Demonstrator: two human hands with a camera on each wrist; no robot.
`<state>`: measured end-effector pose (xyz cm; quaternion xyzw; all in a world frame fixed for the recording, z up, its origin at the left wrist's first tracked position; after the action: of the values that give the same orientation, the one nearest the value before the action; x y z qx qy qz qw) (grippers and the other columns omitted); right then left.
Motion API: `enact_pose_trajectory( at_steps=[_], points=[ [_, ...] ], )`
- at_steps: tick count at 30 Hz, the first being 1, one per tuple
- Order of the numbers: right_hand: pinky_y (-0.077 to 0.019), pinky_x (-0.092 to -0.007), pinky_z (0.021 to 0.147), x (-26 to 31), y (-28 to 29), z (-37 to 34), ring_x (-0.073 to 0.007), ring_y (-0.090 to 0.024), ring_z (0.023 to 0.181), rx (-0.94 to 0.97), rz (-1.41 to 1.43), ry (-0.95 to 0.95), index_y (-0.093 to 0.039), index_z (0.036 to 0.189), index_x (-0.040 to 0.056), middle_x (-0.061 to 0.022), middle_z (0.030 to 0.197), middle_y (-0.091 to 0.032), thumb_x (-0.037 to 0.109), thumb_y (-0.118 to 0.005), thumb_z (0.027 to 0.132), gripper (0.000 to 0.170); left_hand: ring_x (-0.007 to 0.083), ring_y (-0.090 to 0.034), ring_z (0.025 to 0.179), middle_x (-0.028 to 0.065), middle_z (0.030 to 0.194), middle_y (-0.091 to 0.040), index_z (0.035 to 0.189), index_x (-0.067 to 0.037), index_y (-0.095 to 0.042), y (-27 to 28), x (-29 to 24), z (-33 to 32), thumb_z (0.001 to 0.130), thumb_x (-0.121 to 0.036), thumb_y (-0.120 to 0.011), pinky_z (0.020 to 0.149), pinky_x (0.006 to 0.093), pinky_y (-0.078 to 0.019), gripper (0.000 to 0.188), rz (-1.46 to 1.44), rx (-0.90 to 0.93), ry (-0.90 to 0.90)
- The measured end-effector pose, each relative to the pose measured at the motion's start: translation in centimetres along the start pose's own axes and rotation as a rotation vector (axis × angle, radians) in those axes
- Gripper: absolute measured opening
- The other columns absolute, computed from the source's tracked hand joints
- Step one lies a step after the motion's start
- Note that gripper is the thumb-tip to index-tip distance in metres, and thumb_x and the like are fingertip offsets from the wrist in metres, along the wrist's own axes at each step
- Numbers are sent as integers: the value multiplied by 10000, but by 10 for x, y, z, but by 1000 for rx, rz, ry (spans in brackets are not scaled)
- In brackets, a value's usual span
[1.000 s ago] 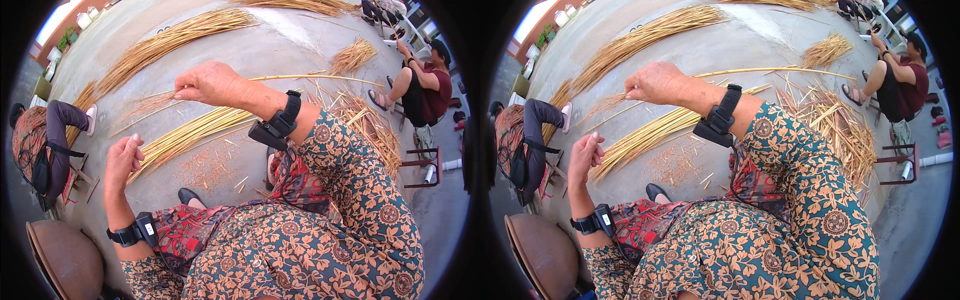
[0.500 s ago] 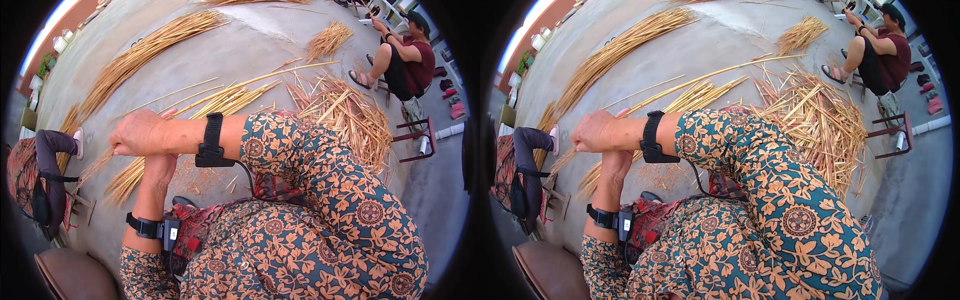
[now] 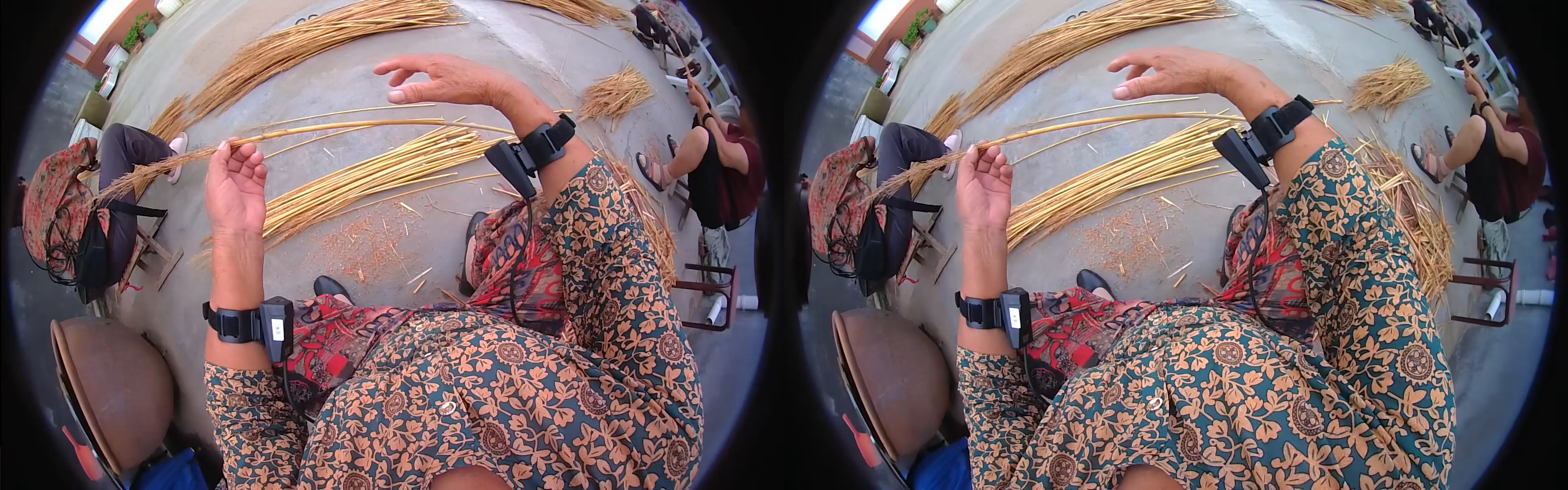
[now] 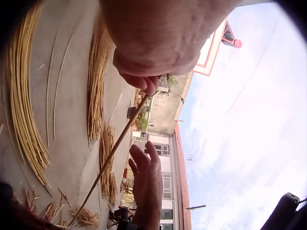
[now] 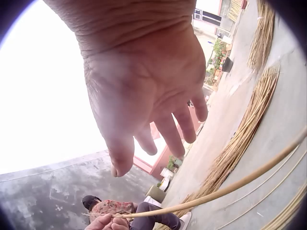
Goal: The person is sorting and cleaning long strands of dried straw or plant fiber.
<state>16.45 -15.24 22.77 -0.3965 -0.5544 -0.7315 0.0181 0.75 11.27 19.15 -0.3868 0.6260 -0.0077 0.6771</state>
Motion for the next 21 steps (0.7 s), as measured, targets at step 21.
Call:
enact_pose_trajectory(
  at_steps=[21],
  points=[
    [-420, -206, 571, -128, -35, -51, -45, -496, 622, 237, 455, -431, -662, 1078, 84, 56, 683, -539, 253, -574, 929, 242, 115, -595, 682, 66, 874, -638, 995, -52, -554, 70, -65, -10, 912, -215, -580, 568, 223, -465, 185, 302, -235, 39]
  ],
)
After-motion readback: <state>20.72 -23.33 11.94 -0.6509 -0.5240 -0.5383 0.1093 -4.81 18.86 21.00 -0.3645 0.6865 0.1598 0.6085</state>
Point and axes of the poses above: each hand's wrist, its own z-axis towards the middle knuckle, its own y-axis out of the back of the hand, x = y × z, the point moved 6 cm from there along z, towards the middle knuckle
